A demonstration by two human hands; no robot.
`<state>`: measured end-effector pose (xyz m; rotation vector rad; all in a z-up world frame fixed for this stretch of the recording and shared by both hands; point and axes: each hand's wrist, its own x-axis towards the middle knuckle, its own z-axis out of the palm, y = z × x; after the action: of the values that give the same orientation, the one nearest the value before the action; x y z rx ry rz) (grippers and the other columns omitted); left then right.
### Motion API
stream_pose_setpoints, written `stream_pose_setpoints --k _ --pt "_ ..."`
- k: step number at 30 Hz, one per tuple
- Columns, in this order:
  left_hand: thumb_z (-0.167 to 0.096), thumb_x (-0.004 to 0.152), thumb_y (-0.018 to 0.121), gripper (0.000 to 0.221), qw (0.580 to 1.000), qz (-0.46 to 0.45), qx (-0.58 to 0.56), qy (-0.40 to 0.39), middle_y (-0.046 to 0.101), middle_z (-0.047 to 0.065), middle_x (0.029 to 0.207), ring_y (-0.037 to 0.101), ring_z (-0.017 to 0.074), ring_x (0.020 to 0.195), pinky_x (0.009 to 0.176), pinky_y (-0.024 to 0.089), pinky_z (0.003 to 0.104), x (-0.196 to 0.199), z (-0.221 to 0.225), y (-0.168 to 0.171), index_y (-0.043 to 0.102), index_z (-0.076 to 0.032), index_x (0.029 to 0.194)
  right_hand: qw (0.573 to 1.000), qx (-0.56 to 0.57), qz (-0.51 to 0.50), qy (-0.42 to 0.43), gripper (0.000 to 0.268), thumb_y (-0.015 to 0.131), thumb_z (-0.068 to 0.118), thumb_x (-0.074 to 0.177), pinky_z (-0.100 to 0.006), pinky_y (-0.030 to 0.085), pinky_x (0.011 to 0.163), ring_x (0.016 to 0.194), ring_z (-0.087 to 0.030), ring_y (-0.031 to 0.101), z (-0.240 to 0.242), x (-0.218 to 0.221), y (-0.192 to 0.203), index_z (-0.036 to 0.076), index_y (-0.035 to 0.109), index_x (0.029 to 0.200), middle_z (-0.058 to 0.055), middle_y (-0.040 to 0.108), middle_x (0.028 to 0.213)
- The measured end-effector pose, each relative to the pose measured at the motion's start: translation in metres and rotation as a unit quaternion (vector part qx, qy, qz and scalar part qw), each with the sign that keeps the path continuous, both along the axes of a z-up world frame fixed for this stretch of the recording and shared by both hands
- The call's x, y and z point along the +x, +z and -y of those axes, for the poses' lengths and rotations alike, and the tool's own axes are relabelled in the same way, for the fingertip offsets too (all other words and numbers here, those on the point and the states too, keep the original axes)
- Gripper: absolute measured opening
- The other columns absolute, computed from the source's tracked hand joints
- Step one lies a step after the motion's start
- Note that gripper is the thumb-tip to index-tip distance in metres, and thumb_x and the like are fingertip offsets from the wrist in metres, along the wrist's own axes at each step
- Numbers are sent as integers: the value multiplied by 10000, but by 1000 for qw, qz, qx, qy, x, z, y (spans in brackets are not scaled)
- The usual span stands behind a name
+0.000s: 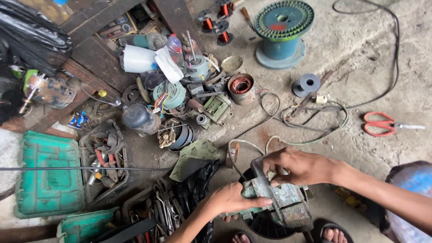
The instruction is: Cleaning the exterior of a motor housing by scraping off dirt and debris using a small screwdriver.
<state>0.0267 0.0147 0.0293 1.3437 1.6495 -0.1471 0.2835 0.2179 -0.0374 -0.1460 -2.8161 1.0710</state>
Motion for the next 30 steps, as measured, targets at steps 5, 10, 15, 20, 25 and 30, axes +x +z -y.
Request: stream_pose_setpoints --k 5,10,15,20,25,30 --pt "-959 902 628 863 999 13 41 28 586 -31 595 549 130 415 392 456 334 5 4 -9 714 -101 895 989 -91 -120 -8 330 954 118 904 -365 642 653 829 -205 766 12 -23 79 107 740 1156 -37 780 1140" --pt "-972 882 711 820 997 -29 41 51 776 52 759 764 265 662 653 599 503 11 9 7 830 -166 973 989 -111 -68 -68 429 944 216 925 -382 651 780 935 -196 827 27 -6 72 163 751 1305 12 861 1239" --pt "-989 936 690 867 996 -44 62 39 760 35 726 766 247 605 614 628 462 12 18 -3 772 -125 936 981 -135 -16 -136 215 1035 290 824 -349 655 628 724 -139 859 34 -5 83 175 901 947 85 960 928" --pt "-949 937 684 805 992 -52 115 27 789 53 752 782 312 635 630 598 528 11 17 2 840 -163 1007 980 -134 35 -145 259 1000 291 883 -381 650 690 756 -161 822 44 0 75 191 839 1060 71 895 992" --pt "-982 921 690 865 991 -52 121 28 708 18 656 699 220 522 541 568 432 8 18 -15 771 -123 853 987 -99 61 -112 182 1002 355 846 -349 662 803 861 -129 836 52 -1 85 239 890 930 132 914 980" --pt "-921 938 724 780 990 -55 130 21 712 54 663 719 305 562 596 574 516 11 18 -2 796 -145 922 986 -60 26 -154 258 1005 377 868 -392 624 695 726 -187 771 50 -3 78 197 838 947 68 831 915"
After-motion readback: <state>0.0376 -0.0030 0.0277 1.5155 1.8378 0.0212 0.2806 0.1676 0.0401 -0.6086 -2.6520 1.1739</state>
